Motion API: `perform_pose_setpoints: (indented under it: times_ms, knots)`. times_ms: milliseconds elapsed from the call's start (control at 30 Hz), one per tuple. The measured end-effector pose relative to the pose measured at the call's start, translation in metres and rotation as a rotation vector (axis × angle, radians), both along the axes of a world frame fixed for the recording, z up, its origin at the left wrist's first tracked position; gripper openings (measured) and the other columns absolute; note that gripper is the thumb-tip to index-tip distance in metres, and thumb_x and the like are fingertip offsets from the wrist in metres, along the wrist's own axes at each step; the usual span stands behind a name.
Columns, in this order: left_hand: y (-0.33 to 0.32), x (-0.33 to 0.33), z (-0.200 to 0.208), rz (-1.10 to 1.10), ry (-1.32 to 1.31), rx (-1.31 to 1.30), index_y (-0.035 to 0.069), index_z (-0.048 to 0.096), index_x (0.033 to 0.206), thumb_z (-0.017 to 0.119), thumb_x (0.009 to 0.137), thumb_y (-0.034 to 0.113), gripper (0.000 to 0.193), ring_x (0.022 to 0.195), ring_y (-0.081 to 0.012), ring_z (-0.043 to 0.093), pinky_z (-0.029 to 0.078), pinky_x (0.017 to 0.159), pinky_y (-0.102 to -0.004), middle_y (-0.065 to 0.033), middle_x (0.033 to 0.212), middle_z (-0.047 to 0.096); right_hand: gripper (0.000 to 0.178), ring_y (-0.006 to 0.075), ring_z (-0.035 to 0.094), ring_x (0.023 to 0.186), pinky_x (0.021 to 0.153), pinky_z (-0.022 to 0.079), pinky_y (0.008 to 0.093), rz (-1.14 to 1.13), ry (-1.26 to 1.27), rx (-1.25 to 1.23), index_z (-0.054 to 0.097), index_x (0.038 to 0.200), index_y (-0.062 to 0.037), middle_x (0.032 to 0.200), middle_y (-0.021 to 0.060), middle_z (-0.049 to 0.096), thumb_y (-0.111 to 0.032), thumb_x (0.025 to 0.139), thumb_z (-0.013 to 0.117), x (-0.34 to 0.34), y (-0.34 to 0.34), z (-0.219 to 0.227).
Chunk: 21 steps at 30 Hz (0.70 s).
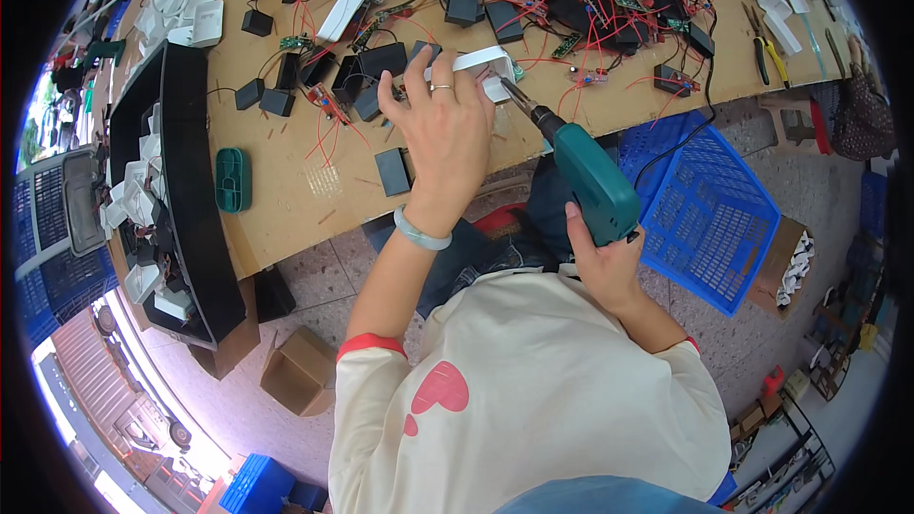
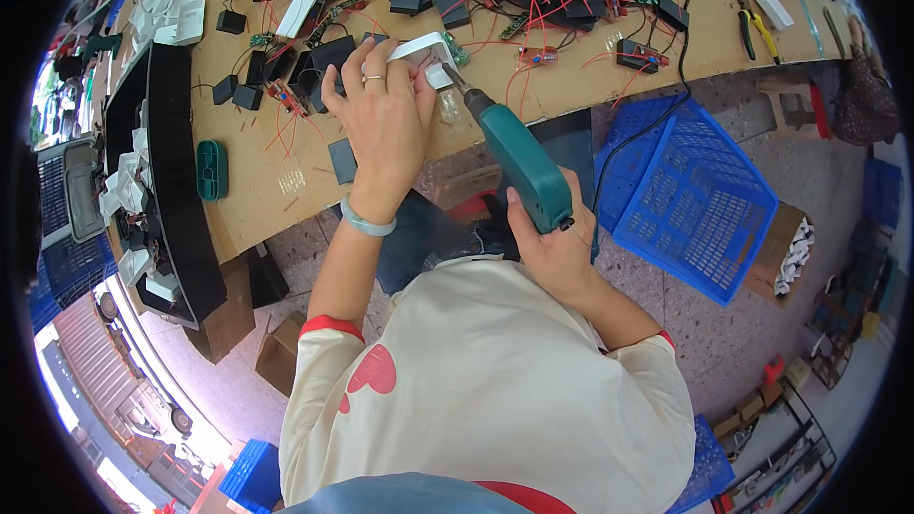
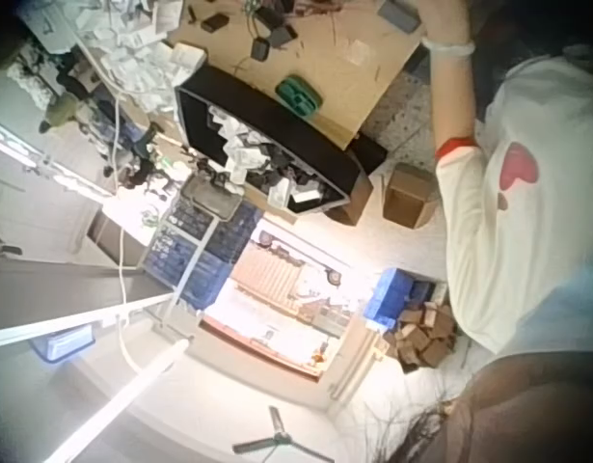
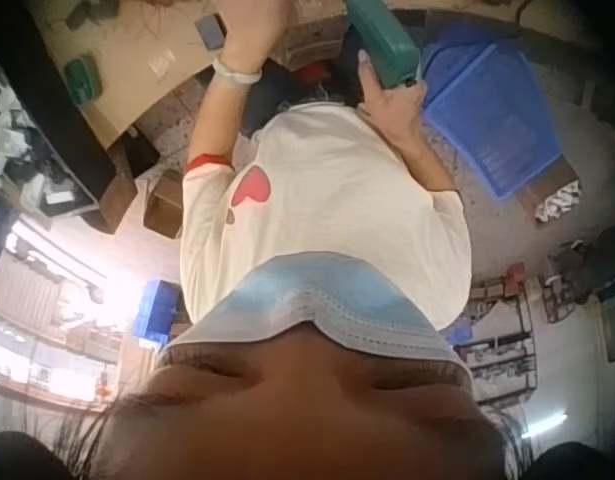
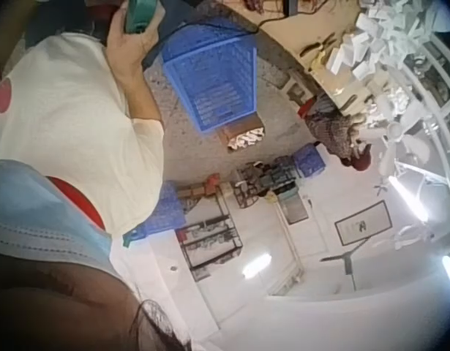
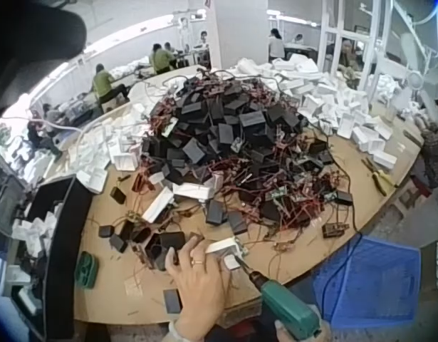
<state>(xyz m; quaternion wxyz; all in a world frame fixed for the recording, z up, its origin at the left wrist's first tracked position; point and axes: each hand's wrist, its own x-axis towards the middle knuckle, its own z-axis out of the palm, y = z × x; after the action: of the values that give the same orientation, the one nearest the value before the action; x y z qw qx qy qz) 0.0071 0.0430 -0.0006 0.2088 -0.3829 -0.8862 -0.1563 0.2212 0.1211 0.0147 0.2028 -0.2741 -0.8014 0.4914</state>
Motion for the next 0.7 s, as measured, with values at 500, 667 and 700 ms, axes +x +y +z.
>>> perform_pose_setpoints:
  times_ms: [500,667,700]
  knots:
    - [0.0004,0.0001,-0.0005,0.004,0.008,0.006,0.008,0.067,0.086,0.073,0.082,0.017,0.011,0.127,-0.0299,0.052,0.027,0.110,-0.0567,-0.0071,0.123,0.063,0.029,0.0196,0.070,0.077,0.072,0.054,0.0312,0.068,0.031,0.126,0.057,0.118,0.0019,0.092,0.0127,0.069,-0.006,0.093,0.070,-0.0085,0.0015,0.0032]
    - [0.0006,-0.0002,-0.0016,0.007,0.005,0.014,0.008,0.067,0.086,0.073,0.082,0.017,0.011,0.127,-0.0299,0.052,0.028,0.110,-0.0567,-0.0070,0.123,0.063,0.029,0.0188,0.070,0.079,0.073,0.054,0.0306,0.081,0.047,0.165,0.056,0.118,0.0020,0.095,0.0121,0.069,-0.005,0.093,0.069,-0.0077,0.0010,0.0008]
    - [0.0005,-0.0003,-0.0013,0.005,0.009,0.013,0.008,0.067,0.086,0.073,0.082,0.017,0.011,0.127,-0.0299,0.052,0.028,0.110,-0.0566,-0.0070,0.122,0.063,0.029,0.0187,0.070,0.080,0.073,0.054,0.0304,0.068,0.039,0.129,0.057,0.118,0.0018,0.096,0.0119,0.069,-0.004,0.093,0.069,-0.0075,0.0000,0.0014]
